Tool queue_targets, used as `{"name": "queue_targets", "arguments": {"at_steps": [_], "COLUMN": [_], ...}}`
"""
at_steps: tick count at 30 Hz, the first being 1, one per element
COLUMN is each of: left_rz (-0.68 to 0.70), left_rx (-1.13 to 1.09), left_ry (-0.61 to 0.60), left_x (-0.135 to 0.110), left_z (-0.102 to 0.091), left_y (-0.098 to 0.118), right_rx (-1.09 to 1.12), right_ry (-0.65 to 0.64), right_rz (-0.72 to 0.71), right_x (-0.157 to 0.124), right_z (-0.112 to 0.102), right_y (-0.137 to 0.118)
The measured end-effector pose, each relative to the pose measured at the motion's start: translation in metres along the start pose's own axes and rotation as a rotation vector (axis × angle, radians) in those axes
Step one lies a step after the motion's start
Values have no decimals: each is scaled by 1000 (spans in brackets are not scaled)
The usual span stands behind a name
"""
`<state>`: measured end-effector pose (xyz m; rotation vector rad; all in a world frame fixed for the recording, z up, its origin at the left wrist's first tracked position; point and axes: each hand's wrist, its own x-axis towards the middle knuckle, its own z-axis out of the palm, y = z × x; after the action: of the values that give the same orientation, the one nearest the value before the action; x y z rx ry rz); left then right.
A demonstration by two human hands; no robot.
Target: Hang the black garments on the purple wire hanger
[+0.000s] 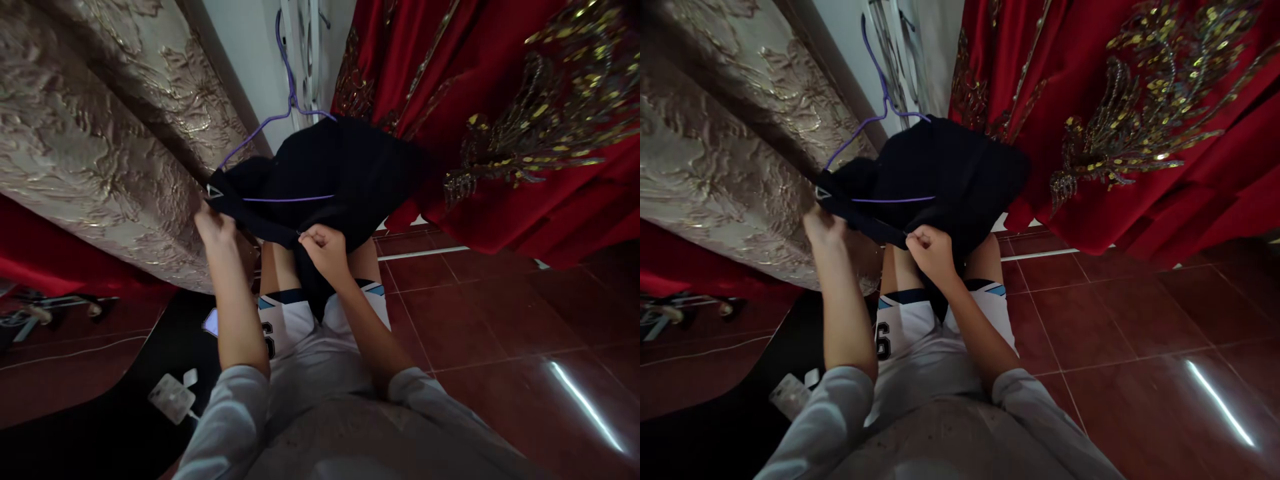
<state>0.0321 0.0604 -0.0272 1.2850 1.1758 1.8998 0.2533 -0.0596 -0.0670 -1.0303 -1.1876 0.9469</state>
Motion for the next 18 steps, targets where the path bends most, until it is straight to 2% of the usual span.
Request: {"name": "queue_targets", "arguments": {"at_steps": [1, 2, 5, 7, 8, 10, 12, 14, 16, 18], "left_rz": [-117, -172, -267, -305, -322, -336, -286, -132, 65, 202], "left_rx": [-63, -97, -202, -267, -316, -420, -433, -258, -52, 32], "left_ry": [22, 30, 45, 47, 33, -45, -175, -265, -226, -118], "left_x": [-13, -29, -81, -106, -116, -129, -140, -151, -158, -158], "left_z": [-3, -4, -2, 4, 10, 25, 44, 59, 65, 60], "left_y": [-16, -30, -50, -46, -39, -19, 4, 23, 33, 31], "right_rx": [50, 103, 211, 196, 164, 75, 4, -23, -62, -129], "right_ry": [17, 54, 218, 269, 247, 99, -106, -249, -272, -250], "right_rz": [33, 69, 140, 146, 133, 68, -24, -78, -65, -43], "right_x": [-2, -3, -4, -3, -3, -4, -7, -12, -16, -14], "right_z": [-1, -3, -20, -34, -39, -43, -37, -28, -21, -19], "right_y": [3, 8, 21, 27, 28, 26, 23, 21, 17, 9]}}
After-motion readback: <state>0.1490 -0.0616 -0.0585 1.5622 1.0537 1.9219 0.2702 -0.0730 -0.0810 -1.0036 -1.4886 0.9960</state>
